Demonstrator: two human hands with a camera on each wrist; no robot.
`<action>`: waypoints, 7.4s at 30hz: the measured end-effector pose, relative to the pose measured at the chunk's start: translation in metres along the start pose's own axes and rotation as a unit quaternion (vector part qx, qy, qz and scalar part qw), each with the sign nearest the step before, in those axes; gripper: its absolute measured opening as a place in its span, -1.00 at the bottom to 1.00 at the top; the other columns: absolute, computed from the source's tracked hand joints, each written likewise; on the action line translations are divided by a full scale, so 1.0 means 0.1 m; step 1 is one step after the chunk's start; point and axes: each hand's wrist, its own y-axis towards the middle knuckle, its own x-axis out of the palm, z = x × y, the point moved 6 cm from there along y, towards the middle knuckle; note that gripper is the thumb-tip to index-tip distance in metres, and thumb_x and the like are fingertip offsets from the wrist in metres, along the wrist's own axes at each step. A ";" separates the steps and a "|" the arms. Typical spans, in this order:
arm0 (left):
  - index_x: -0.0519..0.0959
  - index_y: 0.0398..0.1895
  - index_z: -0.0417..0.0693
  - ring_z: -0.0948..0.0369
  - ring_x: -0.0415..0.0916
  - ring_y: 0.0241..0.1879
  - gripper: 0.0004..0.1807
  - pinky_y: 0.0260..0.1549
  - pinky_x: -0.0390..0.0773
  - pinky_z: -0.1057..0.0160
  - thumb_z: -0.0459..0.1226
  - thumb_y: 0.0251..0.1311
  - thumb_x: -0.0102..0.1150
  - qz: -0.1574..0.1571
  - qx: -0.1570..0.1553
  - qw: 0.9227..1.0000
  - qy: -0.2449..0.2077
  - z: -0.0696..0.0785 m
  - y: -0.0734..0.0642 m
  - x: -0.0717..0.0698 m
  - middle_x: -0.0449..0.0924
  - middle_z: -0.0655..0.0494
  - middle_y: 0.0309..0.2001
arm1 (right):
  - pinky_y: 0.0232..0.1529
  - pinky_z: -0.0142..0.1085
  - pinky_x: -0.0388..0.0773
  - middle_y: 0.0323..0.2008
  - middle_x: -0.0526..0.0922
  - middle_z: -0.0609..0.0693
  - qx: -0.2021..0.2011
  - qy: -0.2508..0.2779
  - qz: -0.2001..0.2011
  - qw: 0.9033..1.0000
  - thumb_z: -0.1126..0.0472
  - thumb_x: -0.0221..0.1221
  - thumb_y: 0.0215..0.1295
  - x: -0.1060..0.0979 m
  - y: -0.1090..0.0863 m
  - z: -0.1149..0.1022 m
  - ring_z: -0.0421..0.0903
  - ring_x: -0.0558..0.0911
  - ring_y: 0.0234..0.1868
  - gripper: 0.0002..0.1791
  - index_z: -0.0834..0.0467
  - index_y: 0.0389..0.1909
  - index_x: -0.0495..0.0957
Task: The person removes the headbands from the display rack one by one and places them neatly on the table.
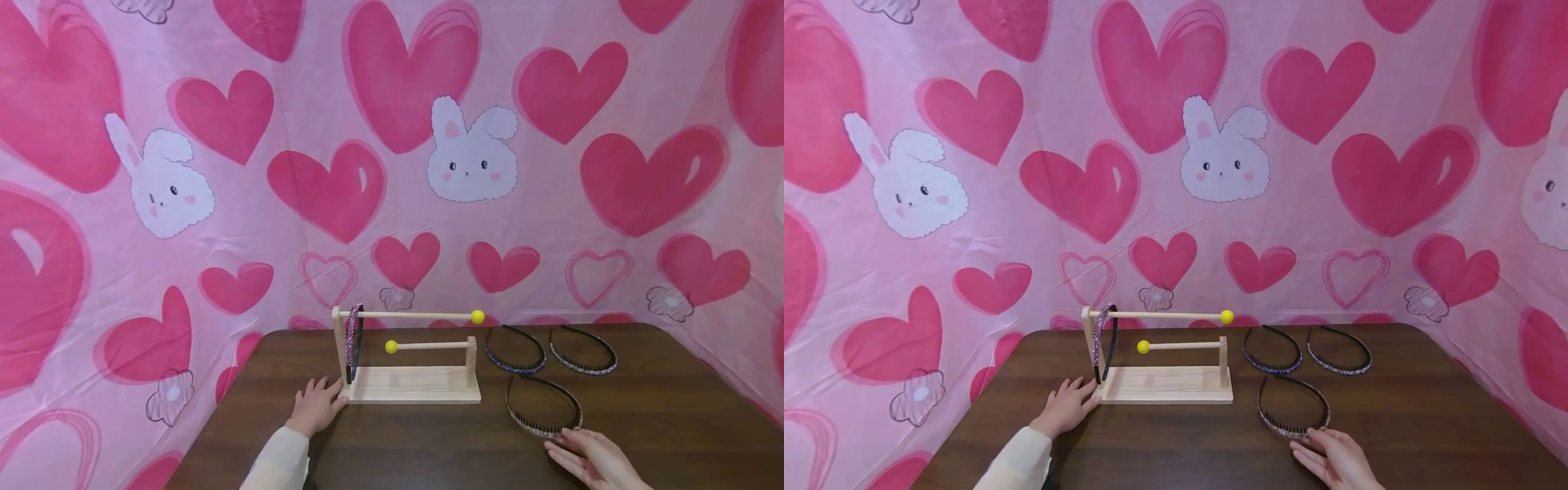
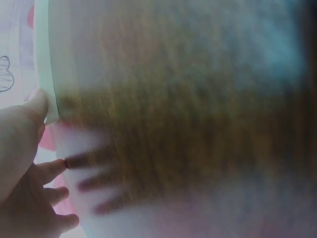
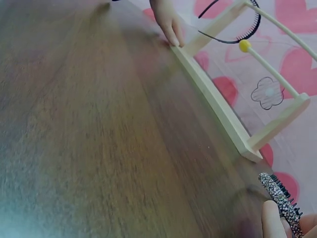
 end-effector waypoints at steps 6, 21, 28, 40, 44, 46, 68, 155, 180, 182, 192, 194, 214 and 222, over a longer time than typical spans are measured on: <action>0.40 0.22 -0.11 -0.39 -0.02 0.22 -0.45 0.10 -0.07 -0.36 -0.01 0.24 0.03 0.000 0.000 1.000 0.002 0.00 -0.01 0.00 0.23 -0.40 0.20 | 0.04 -0.12 0.40 -0.30 0.47 0.11 -0.010 -0.026 0.031 0.999 0.41 0.08 0.27 -0.05 -0.02 -0.01 -0.01 0.62 -0.20 -0.93 0.32 -0.36 0.38; 0.41 0.21 -0.12 -0.39 0.00 0.21 -0.46 0.09 -0.06 -0.37 -0.02 0.25 0.02 0.006 0.008 1.000 0.007 0.01 0.00 0.00 0.24 -0.41 0.18 | -0.07 -0.09 0.49 -0.14 0.33 0.40 -0.059 -0.116 0.176 0.976 0.50 0.09 0.20 -0.09 -0.04 0.00 0.07 0.64 -0.30 -0.05 0.66 0.18 -0.52; 0.42 0.21 -0.12 -0.38 0.01 0.21 -0.46 0.08 -0.05 -0.37 -0.02 0.25 0.03 0.008 0.009 1.000 0.008 0.00 0.00 0.00 0.24 -0.41 0.18 | -0.13 -0.10 0.53 -0.31 0.46 0.26 -0.061 -0.129 0.206 0.968 0.45 0.22 0.11 -0.10 -0.07 0.02 0.09 0.65 -0.35 0.07 0.62 0.21 -0.51; 0.41 0.22 -0.11 -0.37 -0.01 0.22 -0.47 0.10 -0.07 -0.36 -0.03 0.26 0.01 0.004 0.003 1.000 0.005 0.00 0.00 0.01 0.23 -0.40 0.20 | -0.17 -0.09 0.55 -0.33 0.52 0.11 -0.087 -0.137 0.220 0.962 0.36 0.34 0.01 -0.08 -0.09 0.03 0.06 0.64 -0.33 0.09 0.48 0.31 -0.30; 0.41 0.21 -0.11 -0.37 0.01 0.22 -0.47 0.09 -0.06 -0.36 -0.03 0.26 0.01 0.010 0.004 1.000 0.009 -0.01 0.00 0.03 0.25 -0.39 0.19 | -0.17 -0.09 0.55 -0.26 0.49 0.13 -0.103 -0.156 0.214 0.959 0.34 0.29 0.09 -0.03 -0.09 0.01 0.04 0.63 -0.30 0.00 0.42 0.33 -0.25; 0.42 0.21 -0.11 -0.37 0.02 0.22 -0.47 0.09 -0.05 -0.37 -0.03 0.26 0.02 0.013 0.005 1.000 0.013 -0.01 0.01 0.03 0.26 -0.39 0.18 | -0.16 -0.10 0.54 -0.22 0.46 0.13 -0.110 -0.170 0.209 0.957 0.33 0.23 0.16 -0.01 -0.10 0.00 0.02 0.62 -0.28 -0.04 0.39 0.35 -0.26; 0.43 0.20 -0.12 -0.38 0.01 0.21 -0.46 0.08 -0.05 -0.37 -0.01 0.25 0.02 0.014 0.004 1.000 0.015 -0.03 0.02 0.03 0.26 -0.39 0.18 | -0.46 -0.21 0.60 -0.18 0.37 0.09 -0.429 -0.353 0.038 0.831 0.51 0.11 0.20 0.97 0.05 -0.72 -0.12 0.62 -0.45 -0.46 0.17 0.18 0.23; 0.40 0.23 -0.07 -0.38 -0.02 0.22 -0.45 0.09 -0.08 -0.37 0.00 0.24 0.03 0.002 0.001 1.000 -0.001 0.00 0.01 0.00 0.23 -0.39 0.20 | -0.43 -0.18 0.61 0.12 0.37 0.28 -0.162 -0.429 -0.146 0.876 0.22 0.24 0.19 3.39 1.52 -0.19 0.05 0.66 -0.44 -0.31 0.03 0.33 0.18; 0.41 0.22 -0.09 -0.38 0.01 0.21 -0.47 0.09 -0.05 -0.37 -0.02 0.26 0.02 0.010 0.009 1.000 0.007 -0.01 0.01 0.00 0.25 -0.38 0.19 | -0.48 -0.24 0.60 -0.14 0.56 0.22 -0.172 -0.415 -0.108 0.887 0.40 0.19 0.18 3.43 1.55 -0.15 -0.10 0.59 -0.58 -0.55 0.32 0.12 0.39; 0.41 0.22 -0.09 -0.37 0.02 0.21 -0.48 0.09 -0.05 -0.36 -0.03 0.26 0.01 0.012 0.009 1.000 0.008 0.00 0.01 -0.01 0.25 -0.38 0.20 | -0.47 -0.24 0.60 -0.19 0.58 0.21 -0.172 -0.415 -0.108 0.887 0.41 0.18 0.18 3.42 1.56 -0.17 -0.10 0.59 -0.58 -0.55 0.31 0.13 0.39; 0.42 0.21 -0.09 -0.37 0.03 0.21 -0.48 0.09 -0.03 -0.36 -0.03 0.26 0.01 0.016 0.009 1.000 0.011 0.00 0.00 -0.02 0.26 -0.38 0.19 | -0.44 -0.20 0.61 -0.13 0.58 0.21 -0.184 -0.418 -0.106 0.883 0.38 0.19 0.18 3.36 1.54 -0.28 -0.08 0.61 -0.56 -0.52 0.27 0.15 0.38; 0.42 0.21 -0.09 -0.37 0.03 0.21 -0.48 0.09 -0.03 -0.36 -0.02 0.25 0.02 0.016 0.010 1.000 0.010 0.01 -0.01 -0.02 0.26 -0.38 0.18 | -0.45 -0.21 0.61 -0.08 0.55 0.24 -0.193 -0.419 -0.106 0.881 0.38 0.19 0.18 3.35 1.52 -0.32 -0.09 0.61 -0.58 -0.51 0.27 0.15 0.38; 0.40 0.23 -0.09 -0.36 0.00 0.23 -0.46 0.11 -0.07 -0.35 -0.05 0.22 0.07 0.023 0.007 1.000 -0.008 0.00 -0.02 -0.01 0.25 -0.37 0.19 | -0.43 -0.13 0.60 0.04 0.45 0.17 -0.287 -0.411 -0.072 0.862 0.34 0.20 0.19 3.16 1.16 -0.87 0.08 0.64 -0.51 -0.56 0.16 0.11 0.42; 0.41 0.22 -0.10 -0.38 0.01 0.21 -0.45 0.08 -0.05 -0.37 -0.04 0.22 0.07 0.022 0.009 1.000 0.002 -0.01 -0.01 0.01 0.26 -0.39 0.17 | -0.46 -0.08 0.60 0.04 0.41 0.20 -0.327 -0.384 -0.075 0.860 0.34 0.15 0.24 3.00 0.95 -1.09 0.15 0.63 -0.51 -0.61 0.21 0.09 0.40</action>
